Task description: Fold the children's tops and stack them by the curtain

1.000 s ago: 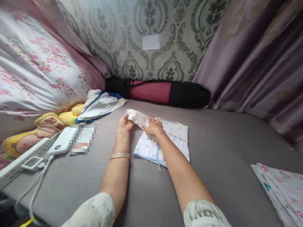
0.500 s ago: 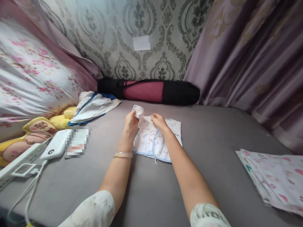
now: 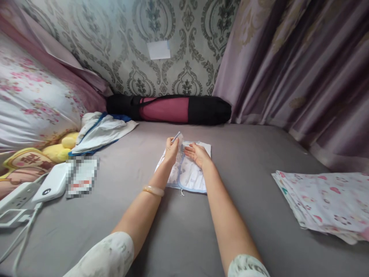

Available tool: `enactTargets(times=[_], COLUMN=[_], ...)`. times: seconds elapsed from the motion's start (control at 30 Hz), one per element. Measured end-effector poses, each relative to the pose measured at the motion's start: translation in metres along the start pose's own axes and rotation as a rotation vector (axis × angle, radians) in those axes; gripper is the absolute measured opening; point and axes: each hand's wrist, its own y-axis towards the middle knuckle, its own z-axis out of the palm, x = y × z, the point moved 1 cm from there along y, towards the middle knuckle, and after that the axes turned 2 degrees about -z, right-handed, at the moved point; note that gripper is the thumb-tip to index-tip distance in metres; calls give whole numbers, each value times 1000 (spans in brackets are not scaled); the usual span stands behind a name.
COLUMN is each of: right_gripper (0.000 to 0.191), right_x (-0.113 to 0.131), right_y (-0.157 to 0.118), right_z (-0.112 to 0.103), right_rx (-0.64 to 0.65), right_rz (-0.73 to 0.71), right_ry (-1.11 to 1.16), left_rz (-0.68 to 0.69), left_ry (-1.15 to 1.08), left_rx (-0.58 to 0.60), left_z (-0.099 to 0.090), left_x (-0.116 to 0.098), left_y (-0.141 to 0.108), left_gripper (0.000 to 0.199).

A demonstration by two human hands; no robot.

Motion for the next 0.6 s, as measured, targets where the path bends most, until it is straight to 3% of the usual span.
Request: enactTargets(times=[0.1, 0.2, 0.4, 0.5, 0.6], right_gripper=[15, 14, 31, 40, 51], right_x=[1, 2, 2, 2, 2], right_y=[1, 1, -2, -3, -2], right_z=[3, 8, 13, 11, 8], right_rx=[-11, 6, 8, -8, -26], right_rz=[33, 15, -45, -67, -94], right_ry=[161, 216, 158, 92, 0], left_rz=[50, 88, 107, 116, 178], left_ry=[40, 102, 107, 99, 189], left_rx=[-19, 52, 241, 197, 95], left_z=[5, 9, 8, -1, -18], left_x=[3, 6, 1, -3, -1], left_y=[-6, -9, -6, 4, 16], left_gripper=[6, 8, 34, 42, 28])
